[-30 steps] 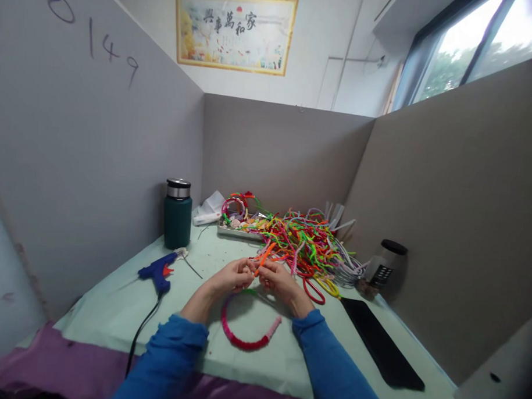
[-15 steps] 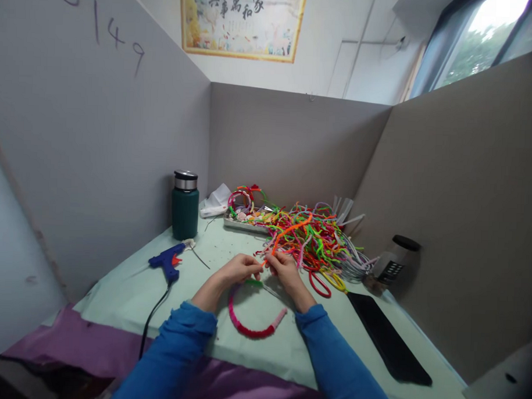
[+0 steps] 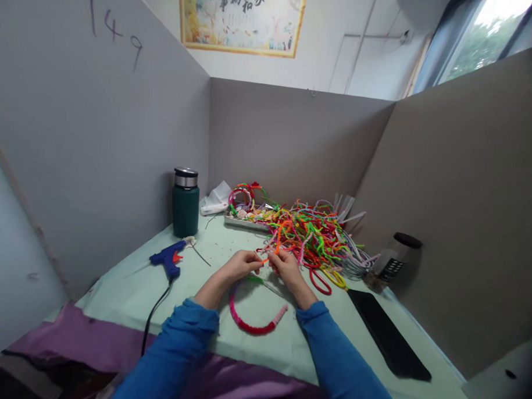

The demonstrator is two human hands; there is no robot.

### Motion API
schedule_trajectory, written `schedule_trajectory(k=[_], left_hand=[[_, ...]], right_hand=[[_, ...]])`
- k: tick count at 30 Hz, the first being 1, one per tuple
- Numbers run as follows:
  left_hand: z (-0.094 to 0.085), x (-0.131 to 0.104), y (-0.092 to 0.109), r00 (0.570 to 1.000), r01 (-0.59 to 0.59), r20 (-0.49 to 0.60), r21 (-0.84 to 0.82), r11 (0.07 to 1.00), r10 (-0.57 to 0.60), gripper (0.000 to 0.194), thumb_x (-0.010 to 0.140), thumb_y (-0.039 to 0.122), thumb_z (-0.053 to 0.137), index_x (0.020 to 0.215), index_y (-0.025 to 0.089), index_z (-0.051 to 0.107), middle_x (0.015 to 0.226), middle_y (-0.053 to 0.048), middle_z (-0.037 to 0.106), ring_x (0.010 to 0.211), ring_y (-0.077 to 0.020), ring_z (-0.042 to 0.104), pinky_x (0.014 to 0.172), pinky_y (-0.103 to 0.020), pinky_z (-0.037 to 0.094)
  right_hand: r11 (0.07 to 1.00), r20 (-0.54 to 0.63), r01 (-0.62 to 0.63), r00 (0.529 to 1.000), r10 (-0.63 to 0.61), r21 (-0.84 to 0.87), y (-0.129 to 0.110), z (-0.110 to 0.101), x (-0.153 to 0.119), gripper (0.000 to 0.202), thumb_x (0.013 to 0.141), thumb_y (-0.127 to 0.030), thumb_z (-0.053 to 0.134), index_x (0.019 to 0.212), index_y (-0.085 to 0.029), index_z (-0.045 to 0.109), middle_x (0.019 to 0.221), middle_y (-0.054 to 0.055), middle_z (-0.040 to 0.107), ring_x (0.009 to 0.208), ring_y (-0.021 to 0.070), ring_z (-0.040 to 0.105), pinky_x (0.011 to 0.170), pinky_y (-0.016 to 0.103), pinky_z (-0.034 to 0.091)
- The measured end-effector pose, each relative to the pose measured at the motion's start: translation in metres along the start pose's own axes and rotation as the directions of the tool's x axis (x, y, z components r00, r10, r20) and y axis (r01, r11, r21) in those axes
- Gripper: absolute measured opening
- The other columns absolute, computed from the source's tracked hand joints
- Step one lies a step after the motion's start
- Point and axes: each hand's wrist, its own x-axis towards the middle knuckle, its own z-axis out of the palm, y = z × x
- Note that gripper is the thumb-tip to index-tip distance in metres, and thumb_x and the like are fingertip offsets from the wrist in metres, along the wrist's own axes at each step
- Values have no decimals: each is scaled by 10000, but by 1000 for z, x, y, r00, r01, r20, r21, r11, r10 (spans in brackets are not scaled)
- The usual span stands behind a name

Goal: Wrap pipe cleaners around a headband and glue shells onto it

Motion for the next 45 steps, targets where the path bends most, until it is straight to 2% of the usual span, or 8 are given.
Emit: schedule_trajectory(k=[12, 19, 25, 30, 33, 38, 42, 45], left_hand=[[0, 2, 0, 998, 51, 33, -145, 988, -46, 324, 678, 421, 656, 708, 98, 632, 569, -5, 567, 384, -25, 289, 393, -207, 164], [0, 0, 6, 987, 161, 52, -167, 973, -154, 295, 579, 375, 687, 677, 114, 591, 519, 12, 550, 367, -34, 322, 395, -203, 181], [1, 1, 5, 980, 200, 22, -81, 977, -199, 199, 579, 299, 661, 619, 117, 591, 487, 16, 529, 394, -53, 352, 430, -214, 231], [-1, 2, -4, 997, 68, -30, 20, 997, -68, 255, 645, 325, 628, 772, 106, 658, 600, -13, 579, 501, -94, 444, 499, -226, 314], [-2, 0, -8, 1000, -7, -9, 272, 962, 10, 303, 598, 316, 686, 842, 137, 683, 721, -35, 629, 616, -137, 514, 563, -238, 353], [2, -4, -8, 995, -90, 94, 612, 786, 41, 125, 640, 234, 626, 734, 185, 692, 723, -27, 658, 656, -156, 539, 584, -236, 343], [4, -4, -4, 996, -89, 50, 524, 847, 74, 149, 703, 210, 547, 787, 163, 662, 691, -17, 632, 611, -128, 508, 558, -218, 332], [4, -4, -2, 997, -40, 75, 385, 922, 12, 191, 734, 208, 496, 826, 134, 647, 632, -5, 589, 541, -110, 464, 521, -212, 326]], right_hand=[[993, 53, -54, 997, 49, 102, 0, 0, -2, 345, 726, -473, 656, 597, -176, 533, 476, -58, 464, 411, 63, 357, 392, 192, 258], [995, 76, -38, 997, 31, 92, -5, 2, -5, 281, 699, -400, 680, 608, -181, 529, 473, -63, 471, 409, 61, 355, 392, 187, 238], [999, 32, -5, 999, 4, 38, -5, 5, -5, 289, 683, -393, 685, 565, -184, 524, 463, -56, 461, 423, 69, 347, 406, 203, 247], [999, 12, -7, 1000, 6, 52, -8, 0, -5, 305, 715, -419, 665, 583, -183, 523, 461, -62, 443, 418, 66, 339, 401, 200, 239], [999, 76, -29, 997, 25, 44, -12, -5, -6, 303, 722, -399, 667, 573, -179, 521, 445, -63, 439, 403, 63, 336, 393, 197, 235], [999, 153, -50, 987, 50, -1, -18, -8, -10, 297, 721, -358, 669, 544, -178, 512, 423, -58, 442, 393, 60, 330, 389, 189, 223], [999, 153, -47, 987, 48, -15, -19, -8, -10, 294, 708, -365, 670, 548, -174, 513, 445, -56, 449, 400, 57, 339, 389, 187, 221], [998, 169, -30, 985, 39, -51, -19, -9, -10, 311, 707, -396, 664, 553, -174, 510, 455, -56, 447, 410, 60, 350, 392, 189, 235]])
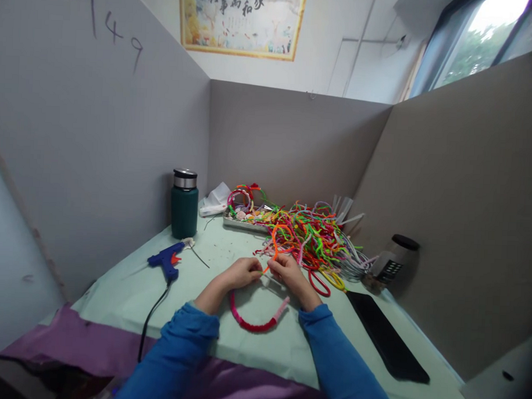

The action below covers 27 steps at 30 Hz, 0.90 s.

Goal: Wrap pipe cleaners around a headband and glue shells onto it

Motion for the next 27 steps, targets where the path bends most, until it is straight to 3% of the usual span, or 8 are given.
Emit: schedule_trajectory(k=[8, 14, 20, 27], left_hand=[[1, 1, 0, 997, 30, 73, -108, 994, -22, 208, 737, 267, 488, 778, 121, 631, 603, 21, 492, 526, -90, 385, 495, -208, 286], [1, -1, 4, 991, 109, 88, -152, 982, -96, 318, 798, 404, 443, 763, 132, 604, 536, 46, 411, 457, -80, 335, 453, -214, 249], [2, 0, 0, 998, -52, 17, 0, 999, 52, 258, 764, 358, 517, 705, 128, 617, 615, 13, 520, 569, -100, 422, 525, -214, 298], [4, 1, -1, 990, -136, -25, 135, 982, 140, 228, 785, 306, 508, 723, 134, 644, 618, 10, 552, 581, -106, 436, 536, -211, 292]], right_hand=[[993, 39, 18, 999, -13, -117, 5, -2, 1, 307, 717, -422, 638, 584, -177, 510, 471, -57, 451, 405, 67, 361, 401, 205, 256], [992, 40, 12, 999, -7, -122, 10, -2, 3, 283, 725, -409, 628, 615, -177, 510, 464, -68, 444, 390, 64, 353, 384, 200, 242], [992, 34, 22, 999, -18, -128, 13, -3, 3, 289, 730, -405, 631, 602, -174, 514, 448, -70, 433, 378, 62, 352, 373, 202, 230], [994, 16, 15, 1000, -14, -107, 8, -2, 2, 296, 720, -411, 646, 591, -177, 520, 450, -67, 444, 382, 60, 353, 377, 201, 235]])
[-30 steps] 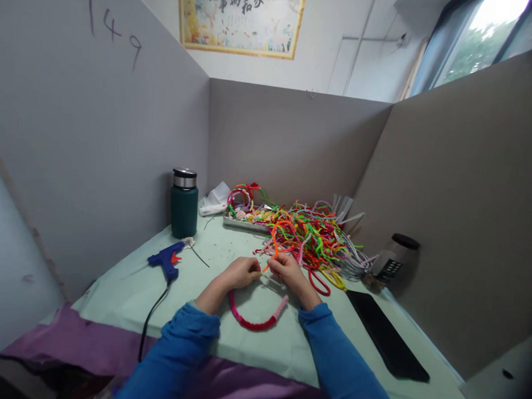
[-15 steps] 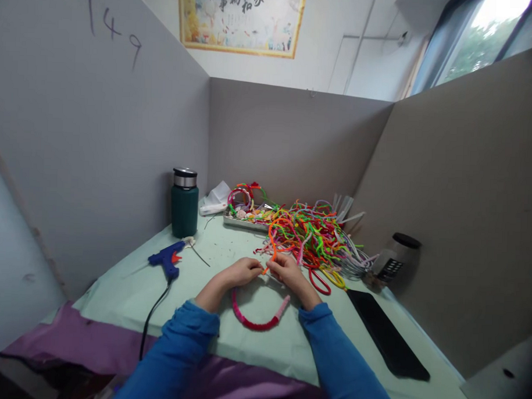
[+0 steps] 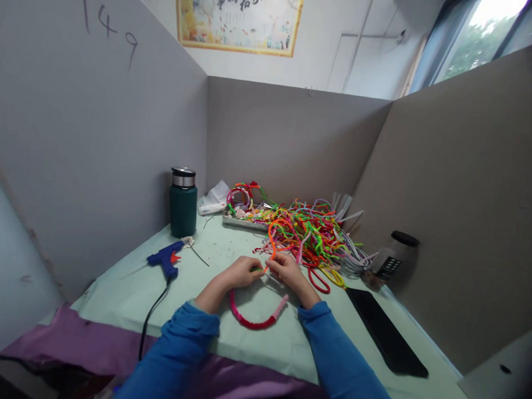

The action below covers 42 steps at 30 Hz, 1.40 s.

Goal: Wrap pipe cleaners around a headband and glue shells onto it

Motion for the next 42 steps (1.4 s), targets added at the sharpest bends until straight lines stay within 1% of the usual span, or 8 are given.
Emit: schedule_trajectory(k=[7, 13, 17, 21, 28, 33, 36, 42], left_hand=[[-2, -2, 6, 990, -116, -78, 25, 993, 118, 219, 824, 282, 507, 721, 142, 639, 632, 10, 569, 586, -101, 447, 562, -207, 309], [-5, -3, 11, 964, -200, -181, -3, 980, 196, 200, 828, 271, 532, 720, 139, 637, 626, 15, 564, 589, -97, 459, 589, -203, 339], [-7, -3, 14, 941, -244, -248, -32, 969, 229, 207, 841, 281, 528, 744, 137, 640, 657, 7, 581, 617, -101, 483, 613, -207, 358], [-9, -5, 18, 928, -270, -286, -81, 959, 237, 226, 851, 305, 519, 776, 137, 650, 684, -3, 606, 620, -102, 499, 616, -205, 370], [-10, -8, 26, 931, -263, -287, -100, 960, 225, 255, 858, 342, 504, 818, 146, 662, 769, -41, 653, 690, -132, 557, 674, -223, 413], [-7, -6, 23, 922, -275, -313, -111, 955, 229, 241, 864, 318, 500, 868, 146, 668, 800, -48, 658, 716, -137, 566, 697, -225, 414], [-5, -4, 21, 933, -267, -282, -127, 955, 223, 227, 867, 297, 498, 909, 155, 669, 865, -51, 667, 771, -142, 576, 728, -225, 417], [-2, -3, 21, 966, -120, -239, -67, 991, 101, 233, 871, 296, 474, 906, 146, 649, 755, -26, 645, 673, -127, 537, 643, -214, 388]], right_hand=[[990, -1, -21, 1000, 21, 139, -6, 2, -2, 340, 717, -455, 654, 593, -179, 499, 457, -73, 412, 398, 56, 306, 390, 203, 201], [946, 6, -77, 997, 79, 316, 2, 4, 3, 344, 665, -467, 710, 630, -173, 535, 482, -77, 396, 425, 52, 303, 405, 195, 203], [865, 65, -158, 987, 144, 476, 5, 6, 5, 333, 630, -440, 753, 691, -171, 566, 526, -66, 453, 428, 50, 350, 417, 194, 265], [749, 71, -167, 985, 158, 641, 2, 8, 4, 293, 665, -406, 740, 712, -172, 569, 580, -48, 502, 427, 42, 347, 418, 191, 278], [727, 51, -142, 988, 146, 671, -2, 16, 3, 177, 694, -330, 717, 775, -212, 613, 695, -15, 577, 489, 81, 438, 454, 213, 338], [714, -3, -63, 996, 91, 697, -5, 14, 6, 149, 740, -344, 677, 804, -222, 621, 830, 3, 620, 627, 110, 529, 570, 234, 427], [717, -11, -44, 997, 72, 696, -7, 10, 8, 152, 746, -344, 673, 828, -225, 623, 829, 2, 622, 638, 112, 540, 628, 249, 460], [729, -27, -38, 997, 77, 684, -4, 6, 10, 191, 709, -329, 717, 836, -230, 615, 770, -23, 623, 578, 86, 540, 620, 238, 470]])
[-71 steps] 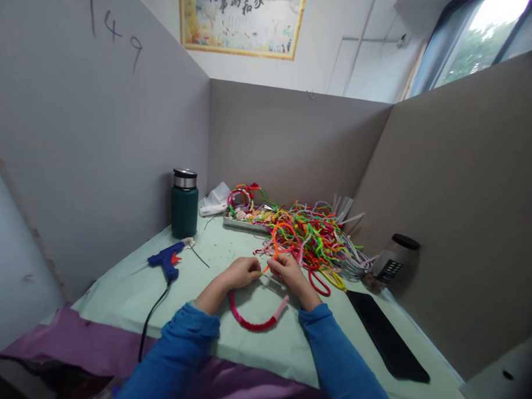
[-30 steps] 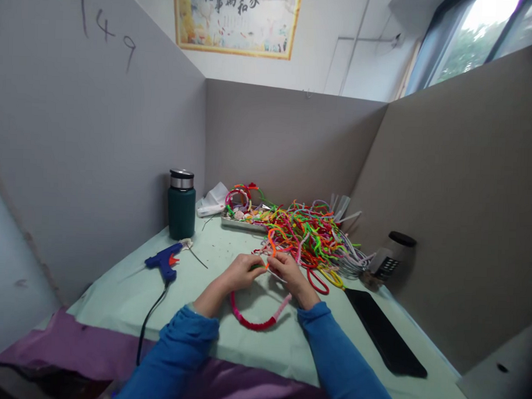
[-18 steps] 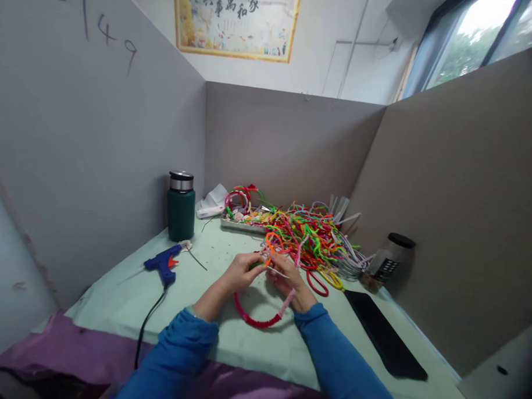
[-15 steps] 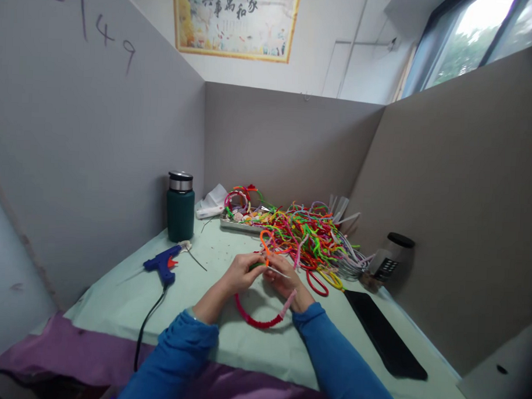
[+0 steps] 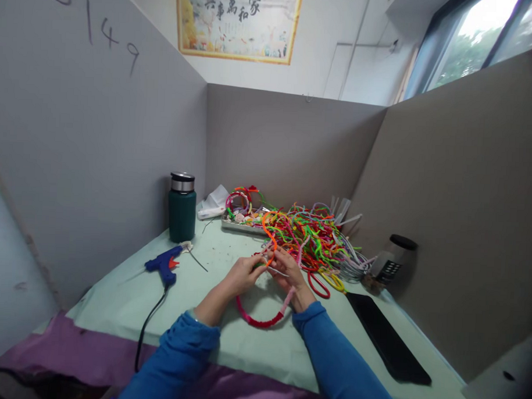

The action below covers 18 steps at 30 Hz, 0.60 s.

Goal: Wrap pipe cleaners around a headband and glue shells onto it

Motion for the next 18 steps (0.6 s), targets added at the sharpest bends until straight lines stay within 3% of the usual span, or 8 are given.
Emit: schedule_trajectory(k=[6, 12, 18], left_hand=[[1, -1, -1, 999, -40, 38, 55, 998, 38, 246, 878, 296, 456, 789, 150, 634, 673, -5, 600, 613, -113, 495, 604, -208, 356], [-2, -3, 2, 991, -110, 73, 3, 994, 110, 255, 892, 316, 440, 878, 168, 648, 766, -20, 635, 693, -127, 540, 670, -214, 391], [-3, -1, 2, 992, -124, -45, -69, 990, 121, 265, 900, 332, 423, 892, 163, 627, 790, -22, 638, 703, -123, 547, 691, -214, 404]], right_hand=[[1000, -37, -19, 999, 20, 19, -1, 2, -1, 235, 660, -307, 750, 834, -214, 622, 800, -8, 634, 558, 87, 528, 568, 221, 452], [1000, -2, -15, 1000, 15, 15, 10, -1, 4, 238, 711, -394, 710, 797, -200, 601, 740, -12, 599, 588, 99, 530, 549, 218, 438], [997, 15, -34, 999, 33, 66, 18, 1, 4, 232, 677, -320, 751, 793, -204, 587, 716, -33, 580, 529, 62, 479, 498, 186, 397]])
